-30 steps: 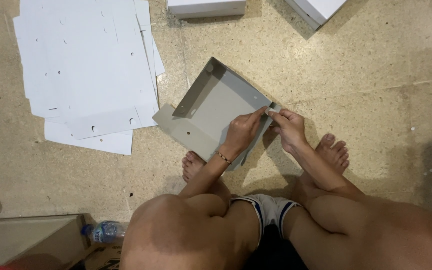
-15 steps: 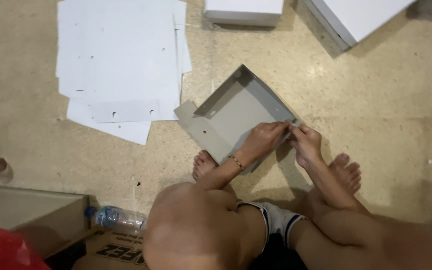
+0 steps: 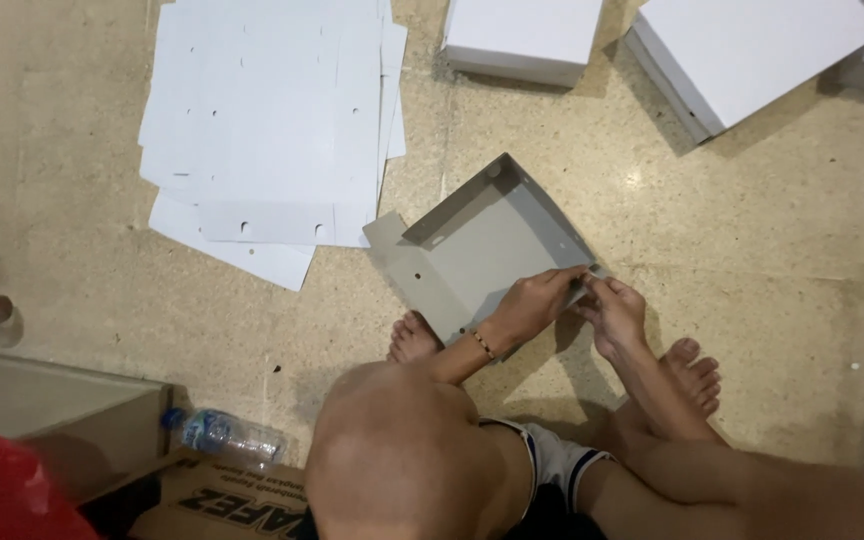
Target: Assembling a white cardboard box by folding flat sheets and tucking in flaps on the floor.
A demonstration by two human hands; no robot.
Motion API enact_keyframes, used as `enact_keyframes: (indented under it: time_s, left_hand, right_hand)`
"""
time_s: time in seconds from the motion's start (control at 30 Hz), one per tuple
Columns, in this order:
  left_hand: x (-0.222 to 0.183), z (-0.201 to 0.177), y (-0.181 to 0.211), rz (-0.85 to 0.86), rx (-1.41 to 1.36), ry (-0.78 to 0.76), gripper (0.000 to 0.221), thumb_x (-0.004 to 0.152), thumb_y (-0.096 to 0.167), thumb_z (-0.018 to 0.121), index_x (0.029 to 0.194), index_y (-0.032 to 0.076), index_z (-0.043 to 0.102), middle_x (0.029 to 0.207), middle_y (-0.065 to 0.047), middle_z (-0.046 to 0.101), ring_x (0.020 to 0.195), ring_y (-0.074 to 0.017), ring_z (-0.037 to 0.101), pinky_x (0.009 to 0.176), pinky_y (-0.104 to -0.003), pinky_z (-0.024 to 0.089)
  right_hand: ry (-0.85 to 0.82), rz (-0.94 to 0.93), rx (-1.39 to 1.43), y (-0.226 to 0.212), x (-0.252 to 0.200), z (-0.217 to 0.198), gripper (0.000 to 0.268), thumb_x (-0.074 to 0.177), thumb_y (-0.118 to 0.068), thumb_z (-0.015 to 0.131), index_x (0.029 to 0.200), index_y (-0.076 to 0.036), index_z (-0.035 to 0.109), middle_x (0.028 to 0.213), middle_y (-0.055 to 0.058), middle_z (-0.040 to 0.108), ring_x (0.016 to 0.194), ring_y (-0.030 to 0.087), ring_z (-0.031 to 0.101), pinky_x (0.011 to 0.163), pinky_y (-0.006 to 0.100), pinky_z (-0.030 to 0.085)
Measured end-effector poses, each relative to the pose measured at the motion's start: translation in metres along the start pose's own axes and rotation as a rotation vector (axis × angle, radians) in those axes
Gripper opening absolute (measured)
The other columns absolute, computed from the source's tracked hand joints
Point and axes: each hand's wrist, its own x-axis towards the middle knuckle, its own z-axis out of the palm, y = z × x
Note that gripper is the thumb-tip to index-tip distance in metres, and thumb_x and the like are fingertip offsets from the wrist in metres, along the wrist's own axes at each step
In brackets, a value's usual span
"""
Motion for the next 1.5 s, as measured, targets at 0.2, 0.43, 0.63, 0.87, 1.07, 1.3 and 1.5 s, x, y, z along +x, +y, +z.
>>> enact_keyframes:
  time_s: [0.2,0.43,0.63,0.87,1.07,1.3,1.5]
  left_hand:
    - [-0.002,0.003,-0.006,-0.076,-0.180,0.019,0.030,0.089,0.002,0.048,0.117,0.009,0.055,0.095,-0.015,0.065,0.087,-0.0286,0.065,0.076,-0.035,0.055]
    - [0.003,-0.004,0.001,-0.106,-0.254,-0.042,0.031,0.088,-0.001,0.050,0.117,0.008,0.055,0.096,-0.016,0.065,0.087,-0.0283,0.064,0.073,-0.035,0.055]
    - [0.009,-0.013,0.013,-0.166,-0.204,-0.052,0.033,0.087,-0.003,0.048,0.119,0.004,0.054,0.097,-0.022,0.064,0.088,-0.0345,0.063,0.075,-0.041,0.055]
    - [0.012,-0.019,0.021,-0.158,-0.238,-0.130,0.031,0.091,0.017,0.053,0.118,0.003,0.054,0.097,-0.022,0.063,0.089,-0.0361,0.062,0.074,-0.041,0.055]
    - [0.009,-0.013,0.012,-0.142,-0.176,-0.154,0.032,0.086,0.015,0.059,0.115,0.002,0.056,0.094,-0.023,0.063,0.087,-0.0373,0.063,0.073,-0.042,0.055]
    - [0.014,-0.017,0.004,0.006,0.010,-0.200,0.021,0.088,0.004,0.048,0.100,0.005,0.065,0.088,-0.016,0.063,0.086,-0.0341,0.062,0.073,-0.040,0.052]
    - [0.002,-0.021,-0.006,0.050,0.189,-0.354,0.017,0.080,0.003,0.053,0.091,0.004,0.065,0.078,-0.013,0.066,0.074,-0.0289,0.064,0.067,-0.038,0.053]
  right_hand:
    - [-0.058,-0.122,-0.094,0.041,0.030,-0.027,0.022,0.088,-0.011,0.058,0.095,0.009,0.054,0.079,0.012,0.047,0.071,0.021,0.052,0.059,0.037,0.048]
    - [0.048,-0.006,-0.030,0.004,-0.002,-0.002,0.009,0.082,-0.012,0.062,0.084,-0.005,0.056,0.071,-0.001,0.044,0.067,0.009,0.048,0.059,0.022,0.044]
    - [0.013,0.063,0.113,-0.018,-0.020,0.010,0.017,0.079,-0.014,0.069,0.085,-0.004,0.057,0.070,0.000,0.050,0.070,0.011,0.053,0.069,0.026,0.046]
    - [-0.020,0.108,0.192,0.015,0.001,-0.013,0.016,0.085,-0.011,0.062,0.094,0.001,0.059,0.076,0.005,0.057,0.075,0.016,0.062,0.077,0.036,0.050]
    - [-0.039,0.145,0.191,0.004,-0.005,-0.011,0.015,0.088,-0.014,0.054,0.096,-0.002,0.059,0.080,0.005,0.058,0.076,0.017,0.061,0.075,0.035,0.049]
    - [0.065,-0.879,-0.917,-0.007,-0.007,-0.017,0.046,0.066,-0.001,0.061,0.111,-0.006,0.049,0.121,0.015,0.030,0.114,0.039,0.036,0.093,0.058,0.031]
    - [-0.112,-1.239,-1.529,0.012,-0.005,-0.023,0.018,0.075,-0.011,0.061,0.093,-0.012,0.059,0.129,0.010,0.042,0.129,0.037,0.029,0.101,0.066,0.004]
